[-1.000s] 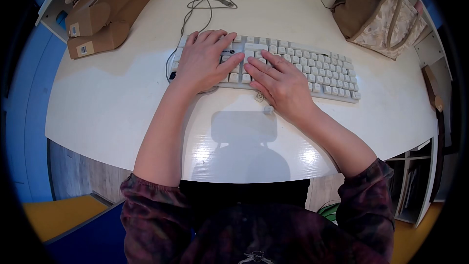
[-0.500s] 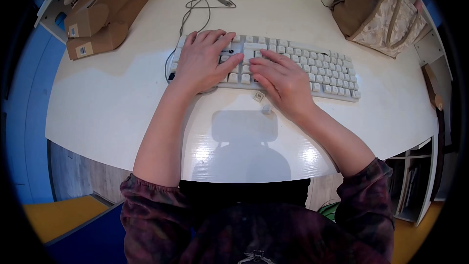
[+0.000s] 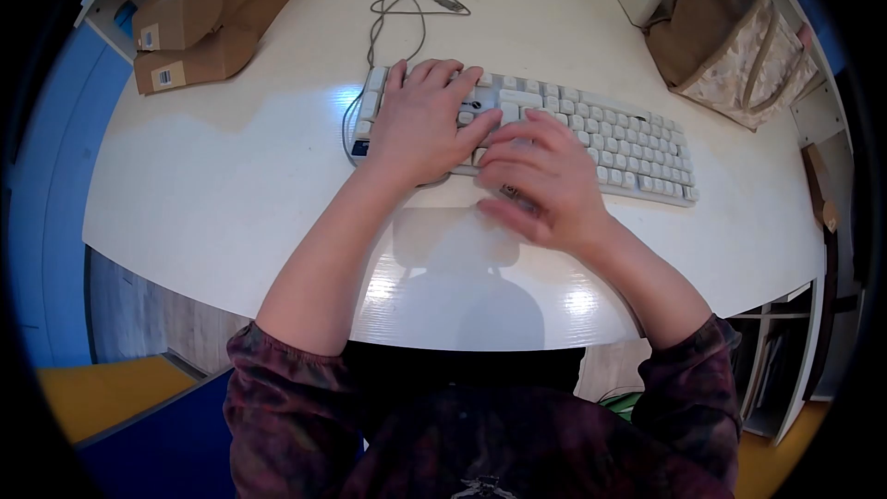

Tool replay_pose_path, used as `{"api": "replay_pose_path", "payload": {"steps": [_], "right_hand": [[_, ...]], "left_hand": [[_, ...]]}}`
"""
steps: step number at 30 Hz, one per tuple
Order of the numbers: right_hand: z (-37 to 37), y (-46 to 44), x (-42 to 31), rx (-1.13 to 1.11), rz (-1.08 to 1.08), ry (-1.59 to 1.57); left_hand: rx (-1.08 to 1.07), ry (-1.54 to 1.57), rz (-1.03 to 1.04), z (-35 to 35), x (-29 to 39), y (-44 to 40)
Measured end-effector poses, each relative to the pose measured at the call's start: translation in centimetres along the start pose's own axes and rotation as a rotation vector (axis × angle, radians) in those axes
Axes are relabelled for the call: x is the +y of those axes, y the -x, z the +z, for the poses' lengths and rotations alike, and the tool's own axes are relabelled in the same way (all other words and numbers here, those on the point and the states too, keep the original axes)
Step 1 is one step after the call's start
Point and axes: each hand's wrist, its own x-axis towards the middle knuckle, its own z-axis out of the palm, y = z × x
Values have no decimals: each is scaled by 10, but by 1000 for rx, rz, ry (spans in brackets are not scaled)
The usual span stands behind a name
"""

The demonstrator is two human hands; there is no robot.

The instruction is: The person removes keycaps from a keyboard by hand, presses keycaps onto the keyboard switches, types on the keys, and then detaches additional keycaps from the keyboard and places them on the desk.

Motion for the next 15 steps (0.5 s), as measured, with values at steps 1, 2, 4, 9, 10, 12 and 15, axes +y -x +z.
{"api": "replay_pose_path", "payload": {"steps": [1,2,4,9,10,12,15], "right_hand": [[-1,0,7,33,29,4],[-1,1,11,66,59,8],[1,3,13,59,139,30],[3,7,14,22,201,34],[2,6,13,15,199,32],[2,7,15,11,166,72],[8,12,18,18,100,182]], "left_hand": [[3,14,-2,0,0,1],[7,77,-12,-1,-2,1],[16,203,-31,-5,-8,-3],[57,149,-198,-17,-44,-7],[-6,222,-243,-17,-51,-8],[-52,375,-276,-13,-64,-11],[-20,576,-252,-5,-73,-12]]}}
